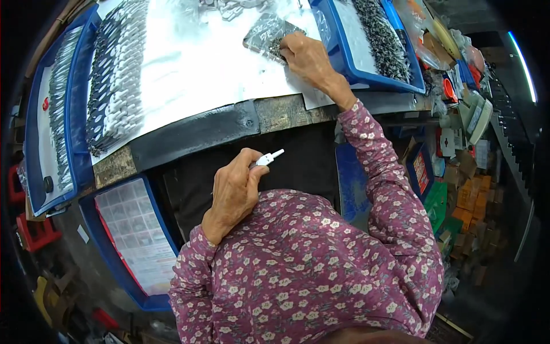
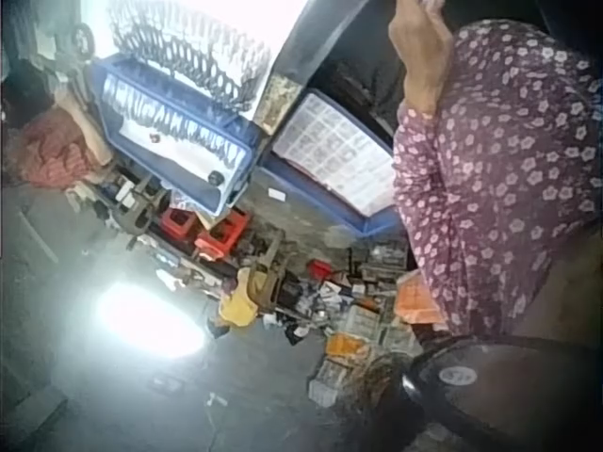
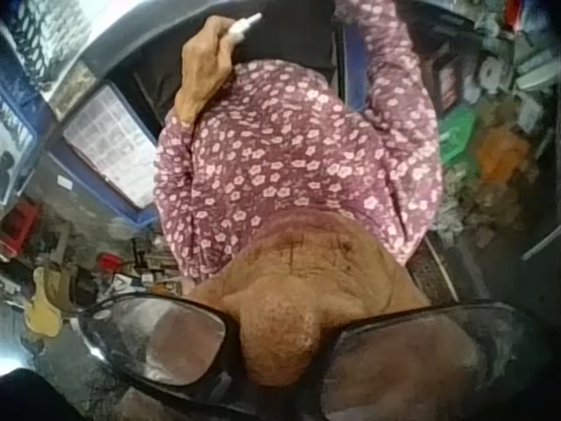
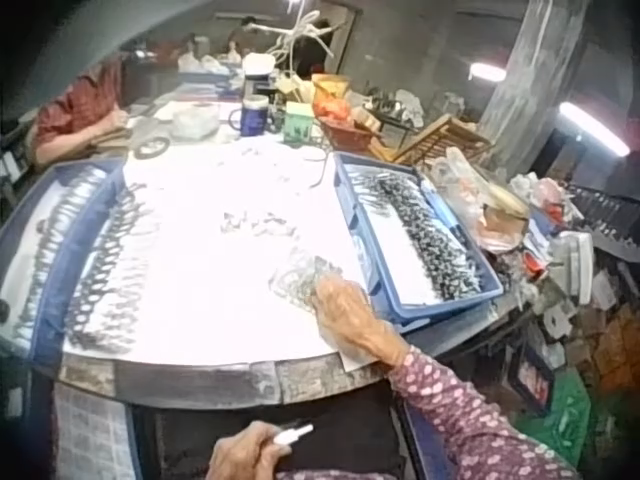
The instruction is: Manually assembling small hardware components at a workstation by fitting plastic and metal pieces together.
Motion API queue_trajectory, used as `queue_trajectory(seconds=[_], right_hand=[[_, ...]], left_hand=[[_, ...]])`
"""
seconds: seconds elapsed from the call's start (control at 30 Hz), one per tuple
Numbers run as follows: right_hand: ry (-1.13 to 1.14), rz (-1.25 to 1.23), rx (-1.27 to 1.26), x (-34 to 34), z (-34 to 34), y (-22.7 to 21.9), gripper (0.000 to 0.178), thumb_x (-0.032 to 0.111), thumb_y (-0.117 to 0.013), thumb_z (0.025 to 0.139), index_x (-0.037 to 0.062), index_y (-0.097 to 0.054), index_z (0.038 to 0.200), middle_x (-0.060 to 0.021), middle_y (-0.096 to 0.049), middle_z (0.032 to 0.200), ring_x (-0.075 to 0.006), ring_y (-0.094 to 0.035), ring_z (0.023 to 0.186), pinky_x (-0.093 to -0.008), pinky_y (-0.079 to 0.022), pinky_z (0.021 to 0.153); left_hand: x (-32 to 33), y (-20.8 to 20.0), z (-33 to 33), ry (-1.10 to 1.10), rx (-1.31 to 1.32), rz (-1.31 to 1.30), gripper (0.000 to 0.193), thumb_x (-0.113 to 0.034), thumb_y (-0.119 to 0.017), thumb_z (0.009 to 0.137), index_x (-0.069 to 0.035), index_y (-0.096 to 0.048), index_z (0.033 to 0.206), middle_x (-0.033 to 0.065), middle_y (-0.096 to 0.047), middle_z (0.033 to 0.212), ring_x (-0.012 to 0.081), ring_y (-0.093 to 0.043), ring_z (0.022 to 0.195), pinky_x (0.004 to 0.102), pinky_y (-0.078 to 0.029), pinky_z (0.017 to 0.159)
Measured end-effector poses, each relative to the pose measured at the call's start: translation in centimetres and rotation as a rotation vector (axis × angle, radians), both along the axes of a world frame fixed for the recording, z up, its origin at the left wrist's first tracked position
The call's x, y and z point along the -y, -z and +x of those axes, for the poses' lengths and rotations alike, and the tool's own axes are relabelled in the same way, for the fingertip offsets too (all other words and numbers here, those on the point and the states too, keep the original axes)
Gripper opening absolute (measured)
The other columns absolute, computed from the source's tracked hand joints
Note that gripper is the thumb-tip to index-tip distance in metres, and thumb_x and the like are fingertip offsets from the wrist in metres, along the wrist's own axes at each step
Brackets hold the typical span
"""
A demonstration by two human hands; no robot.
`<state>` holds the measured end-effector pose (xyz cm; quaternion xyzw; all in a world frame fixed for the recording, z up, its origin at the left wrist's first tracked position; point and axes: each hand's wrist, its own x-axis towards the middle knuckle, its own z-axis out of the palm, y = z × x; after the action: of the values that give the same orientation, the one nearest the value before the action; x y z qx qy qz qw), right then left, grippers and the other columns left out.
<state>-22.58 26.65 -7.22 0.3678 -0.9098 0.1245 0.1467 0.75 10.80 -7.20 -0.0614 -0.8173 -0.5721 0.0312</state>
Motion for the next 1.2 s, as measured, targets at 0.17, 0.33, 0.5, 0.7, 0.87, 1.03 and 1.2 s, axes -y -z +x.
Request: queue_trajectory(seconds=[0.17, 0.33, 0.5, 0.7, 0.87, 1.03, 1.2], right_hand=[[-0.018, 0.009, 0.024, 0.1, 0.0, -0.5, 0.009, 0.009, -0.057, 0.077, -0.0001, -0.057, 0.080, -0.0146, -0.058, 0.073, -0.0306, -0.058, 0.066, -0.0365, -0.046, 0.059], [-0.022, -0.116, 0.102, -0.3, -0.1, -0.6, 0.010, 0.009, -0.056, 0.077, -0.0003, -0.056, 0.081, -0.0143, -0.059, 0.072, -0.0298, -0.059, 0.064, -0.0363, -0.046, 0.059], [-0.153, -0.105, -0.042, 0.2, -0.1, 0.0, 0.009, 0.008, -0.055, 0.078, 0.0000, -0.057, 0.082, -0.0130, -0.060, 0.073, -0.0278, -0.059, 0.060, -0.0355, -0.047, 0.056], [-0.073, -0.124, 0.100, 0.0, -0.4, -0.1, 0.011, 0.010, -0.057, 0.078, 0.0005, -0.058, 0.083, -0.0124, -0.060, 0.069, -0.0238, -0.059, 0.060, -0.0328, -0.046, 0.055], [-0.058, -0.359, 0.169, -0.7, -0.6, 0.1, 0.013, 0.012, -0.058, 0.079, 0.0004, -0.061, 0.084, -0.0068, -0.059, 0.065, -0.0139, -0.054, 0.056, -0.0263, -0.043, 0.052], [-0.090, -0.576, 0.456, -0.9, -0.6, -0.5, 0.012, 0.011, -0.059, 0.079, -0.0001, -0.062, 0.083, -0.0006, -0.058, 0.065, -0.0075, -0.050, 0.057, -0.0208, -0.041, 0.051], [-0.077, -0.752, 0.746, -0.8, 0.3, -1.6, 0.011, 0.010, -0.060, 0.079, -0.0005, -0.062, 0.082, -0.0027, -0.059, 0.066, -0.0069, -0.053, 0.059, -0.0187, -0.042, 0.053]], left_hand=[[0.2, -0.4, -0.3, -0.002, 0.050, 0.071, 0.008, -0.005, -0.055, 0.082, 0.001, -0.054, 0.087, 0.0088, -0.054, 0.065, 0.0140, -0.048, 0.053, 0.0263, -0.036, 0.048], [0.3, -1.4, -0.8, -0.050, 0.049, 0.167, 0.007, -0.004, -0.055, 0.079, 0.000, -0.054, 0.085, 0.0098, -0.056, 0.063, 0.0149, -0.052, 0.052, 0.0278, -0.039, 0.047], [0.3, -1.4, -1.4, -0.089, 0.088, 0.291, 0.009, -0.003, -0.057, 0.079, 0.001, -0.055, 0.087, 0.0085, -0.060, 0.069, 0.0115, -0.056, 0.060, 0.0242, -0.042, 0.053], [0.9, -2.7, -2.0, -0.099, 0.231, 0.355, 0.009, -0.002, -0.055, 0.081, 0.001, -0.056, 0.089, 0.0042, -0.061, 0.073, 0.0078, -0.054, 0.064, 0.0210, -0.042, 0.058], [1.4, -3.4, -3.1, -0.073, 0.276, 0.518, 0.010, -0.001, -0.049, 0.083, 0.001, -0.051, 0.093, -0.0010, -0.052, 0.069, 0.0032, -0.042, 0.057, 0.0170, -0.034, 0.050], [1.4, -3.5, -5.0, -0.096, 0.225, 0.525, 0.009, -0.002, -0.046, 0.083, 0.001, -0.049, 0.091, 0.0018, -0.052, 0.066, 0.0038, -0.041, 0.052, 0.0167, -0.033, 0.047], [1.1, -3.3, -6.6, -0.118, 0.215, 0.546, 0.009, -0.002, -0.046, 0.083, 0.001, -0.047, 0.091, 0.0029, -0.053, 0.065, 0.0042, -0.042, 0.051, 0.0173, -0.035, 0.046]])
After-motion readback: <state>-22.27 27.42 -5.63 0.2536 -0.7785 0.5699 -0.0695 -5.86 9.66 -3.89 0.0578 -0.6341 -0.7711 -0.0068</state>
